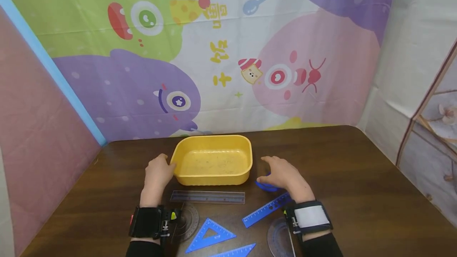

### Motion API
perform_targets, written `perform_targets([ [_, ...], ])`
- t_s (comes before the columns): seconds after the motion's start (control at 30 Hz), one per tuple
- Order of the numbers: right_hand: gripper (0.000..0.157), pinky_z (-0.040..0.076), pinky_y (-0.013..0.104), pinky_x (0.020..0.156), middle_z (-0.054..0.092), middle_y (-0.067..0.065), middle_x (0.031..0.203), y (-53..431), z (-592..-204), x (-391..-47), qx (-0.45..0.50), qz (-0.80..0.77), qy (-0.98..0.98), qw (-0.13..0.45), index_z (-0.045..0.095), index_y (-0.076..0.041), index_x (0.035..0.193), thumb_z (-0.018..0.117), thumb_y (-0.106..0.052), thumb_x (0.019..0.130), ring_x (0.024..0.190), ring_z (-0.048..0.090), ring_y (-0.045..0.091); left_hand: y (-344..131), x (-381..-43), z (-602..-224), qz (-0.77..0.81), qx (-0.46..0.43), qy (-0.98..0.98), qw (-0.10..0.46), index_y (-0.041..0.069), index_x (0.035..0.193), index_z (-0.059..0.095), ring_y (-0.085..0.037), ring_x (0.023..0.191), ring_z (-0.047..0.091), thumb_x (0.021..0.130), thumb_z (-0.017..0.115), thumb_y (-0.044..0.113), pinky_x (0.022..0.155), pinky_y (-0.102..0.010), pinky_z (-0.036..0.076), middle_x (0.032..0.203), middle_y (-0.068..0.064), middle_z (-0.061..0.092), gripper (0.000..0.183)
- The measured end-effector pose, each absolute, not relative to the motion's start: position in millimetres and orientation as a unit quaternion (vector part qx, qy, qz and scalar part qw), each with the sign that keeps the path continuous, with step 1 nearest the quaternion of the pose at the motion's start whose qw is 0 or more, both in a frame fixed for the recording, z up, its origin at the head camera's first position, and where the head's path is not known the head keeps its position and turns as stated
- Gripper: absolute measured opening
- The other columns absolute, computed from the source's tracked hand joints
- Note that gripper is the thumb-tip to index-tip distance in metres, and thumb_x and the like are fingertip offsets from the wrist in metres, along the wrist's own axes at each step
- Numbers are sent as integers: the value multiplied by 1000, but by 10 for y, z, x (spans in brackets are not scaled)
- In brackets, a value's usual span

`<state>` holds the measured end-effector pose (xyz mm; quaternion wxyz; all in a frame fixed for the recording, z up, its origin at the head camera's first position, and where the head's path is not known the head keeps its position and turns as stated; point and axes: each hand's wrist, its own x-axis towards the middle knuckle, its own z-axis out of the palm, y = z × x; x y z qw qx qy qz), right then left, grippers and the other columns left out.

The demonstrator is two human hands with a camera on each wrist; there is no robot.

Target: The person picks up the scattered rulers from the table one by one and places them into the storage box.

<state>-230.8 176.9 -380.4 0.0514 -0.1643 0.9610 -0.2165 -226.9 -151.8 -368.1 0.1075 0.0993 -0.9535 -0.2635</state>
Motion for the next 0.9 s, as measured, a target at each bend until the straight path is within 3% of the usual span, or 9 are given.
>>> perform_targets([
  [0.2, 72, 40, 50, 90, 50, 20, 126, 1790, -3886, -2287, -152, -219, 958, 105, 47, -2, 129, 77, -29, 69, 113, 49, 37, -1542, -2270, -3739, -272, 120, -951, 87, -8, 80, 53, -29, 58, 53, 83, 50, 8, 51, -34, 42, 65, -15, 49, 16],
  [0.37, 75, 41, 50, 88, 47, 21, 126, 1781, -3948, -2283, -145, -194, 964, 109, 49, -3, 128, 81, -25, 63, 110, 50, 36, -1541, -2290, -3747, -276, 114, -950, 88, -6, 74, 55, -25, 54, 49, 81, 49, 5, 47, -30, 39, 61, -12, 47, 15],
  [0.6, 77, 40, 51, 87, 43, 23, 129, 1753, -3971, -2287, -138, -160, 971, 112, 50, -2, 127, 83, -22, 60, 113, 45, 42, -1546, -2304, -3728, -268, 108, -954, 75, -4, 73, 54, -23, 54, 48, 79, 51, 7, 48, -30, 37, 61, -10, 46, 13],
  [0.9, 61, 43, 44, 84, 51, 18, 114, 1760, -3971, -2326, -132, -147, 975, 105, 59, -3, 115, 82, -20, 61, 97, 53, 28, -1546, -2293, -3721, -276, 109, -953, 57, -5, 82, 54, -24, 57, 49, 80, 51, 8, 49, -30, 37, 66, -11, 48, 14],
])
